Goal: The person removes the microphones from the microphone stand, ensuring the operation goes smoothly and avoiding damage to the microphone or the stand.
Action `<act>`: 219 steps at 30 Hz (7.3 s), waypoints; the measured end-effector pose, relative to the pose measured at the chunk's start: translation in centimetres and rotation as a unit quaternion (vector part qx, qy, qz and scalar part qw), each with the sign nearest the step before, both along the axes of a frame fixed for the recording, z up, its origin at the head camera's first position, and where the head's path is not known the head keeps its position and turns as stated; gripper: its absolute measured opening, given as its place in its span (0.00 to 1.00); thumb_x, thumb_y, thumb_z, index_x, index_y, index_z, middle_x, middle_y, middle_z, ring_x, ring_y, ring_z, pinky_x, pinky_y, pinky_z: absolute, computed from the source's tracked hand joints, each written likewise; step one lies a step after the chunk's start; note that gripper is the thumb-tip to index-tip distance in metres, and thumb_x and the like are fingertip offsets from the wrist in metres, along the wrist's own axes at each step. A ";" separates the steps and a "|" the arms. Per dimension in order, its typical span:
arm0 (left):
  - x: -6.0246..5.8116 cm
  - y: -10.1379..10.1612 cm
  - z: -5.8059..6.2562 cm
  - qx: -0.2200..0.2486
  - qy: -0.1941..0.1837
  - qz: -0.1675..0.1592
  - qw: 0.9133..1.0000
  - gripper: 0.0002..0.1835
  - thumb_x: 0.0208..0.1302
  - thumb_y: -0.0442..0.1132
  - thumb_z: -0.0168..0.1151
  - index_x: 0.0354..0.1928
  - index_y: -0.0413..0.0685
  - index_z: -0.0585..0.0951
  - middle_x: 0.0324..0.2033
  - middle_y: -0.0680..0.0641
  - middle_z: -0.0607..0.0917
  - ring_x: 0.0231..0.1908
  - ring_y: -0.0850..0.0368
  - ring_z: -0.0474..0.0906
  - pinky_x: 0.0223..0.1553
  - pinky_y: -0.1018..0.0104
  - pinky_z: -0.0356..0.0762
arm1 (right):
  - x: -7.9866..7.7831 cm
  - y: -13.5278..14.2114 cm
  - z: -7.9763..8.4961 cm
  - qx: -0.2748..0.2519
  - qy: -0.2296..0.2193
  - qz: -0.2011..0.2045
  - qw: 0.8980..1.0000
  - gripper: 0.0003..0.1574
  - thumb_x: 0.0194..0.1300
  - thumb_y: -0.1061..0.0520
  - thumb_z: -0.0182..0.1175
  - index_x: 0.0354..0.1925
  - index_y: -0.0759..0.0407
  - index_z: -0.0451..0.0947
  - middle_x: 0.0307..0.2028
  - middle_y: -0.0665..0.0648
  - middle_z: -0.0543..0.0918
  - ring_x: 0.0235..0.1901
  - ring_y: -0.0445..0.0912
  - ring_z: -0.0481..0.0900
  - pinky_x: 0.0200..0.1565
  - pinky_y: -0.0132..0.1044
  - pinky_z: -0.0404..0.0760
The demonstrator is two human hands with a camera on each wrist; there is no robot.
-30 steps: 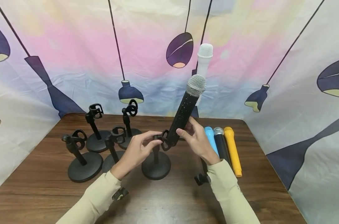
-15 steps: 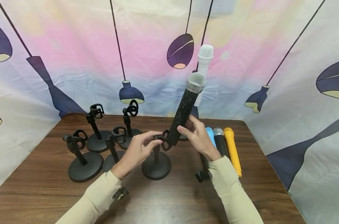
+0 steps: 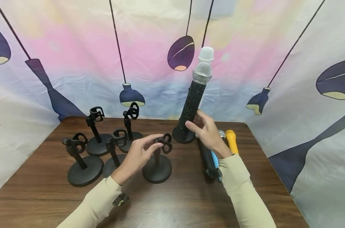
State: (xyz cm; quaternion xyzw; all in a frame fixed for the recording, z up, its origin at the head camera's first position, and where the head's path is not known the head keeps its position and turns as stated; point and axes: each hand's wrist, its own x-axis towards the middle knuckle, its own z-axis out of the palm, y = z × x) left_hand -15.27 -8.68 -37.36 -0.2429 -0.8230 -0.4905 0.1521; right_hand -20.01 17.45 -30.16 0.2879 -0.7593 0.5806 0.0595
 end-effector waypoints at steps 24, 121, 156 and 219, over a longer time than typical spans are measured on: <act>1.8 1.0 -1.6 -0.074 0.034 0.124 0.989 0.24 0.67 0.39 0.70 0.62 0.36 0.80 0.37 0.43 0.90 0.26 0.62 0.84 0.28 0.69 0.81 | 1.5 6.5 -1.2 0.105 0.057 -0.132 0.984 0.20 0.68 0.63 0.68 0.56 0.67 0.80 0.42 0.54 0.84 0.48 0.36 0.81 0.47 0.25 0.79; -9.6 2.1 -1.7 -0.037 -0.042 0.193 0.980 0.27 0.74 0.38 0.62 0.71 0.39 0.72 0.55 0.34 0.83 0.44 0.39 0.85 0.54 0.44 0.77 | 1.2 20.8 -11.4 0.286 -0.310 -0.237 0.875 0.59 0.76 0.34 0.51 0.71 0.86 0.50 0.65 0.85 0.61 0.55 0.69 0.73 0.53 0.58 0.79; -1.8 1.2 -0.8 -0.147 -0.140 0.047 0.978 0.20 0.72 0.43 0.65 0.61 0.45 0.81 0.57 0.45 0.84 0.58 0.50 0.80 0.59 0.50 0.76 | -3.1 9.8 -3.5 0.250 -0.135 -0.195 0.939 0.41 0.72 0.39 0.61 0.66 0.70 0.72 0.64 0.73 0.73 0.58 0.65 0.75 0.56 0.58 0.76; -0.9 0.5 -2.1 -0.005 -0.185 0.000 0.983 0.16 0.73 0.41 0.63 0.59 0.46 0.80 0.52 0.43 0.85 0.52 0.50 0.83 0.55 0.53 0.79 | -9.3 -2.1 -7.7 0.047 -0.090 -0.164 0.981 0.28 0.76 0.60 0.58 0.69 0.69 0.69 0.51 0.71 0.81 0.47 0.61 0.85 0.50 0.48 0.83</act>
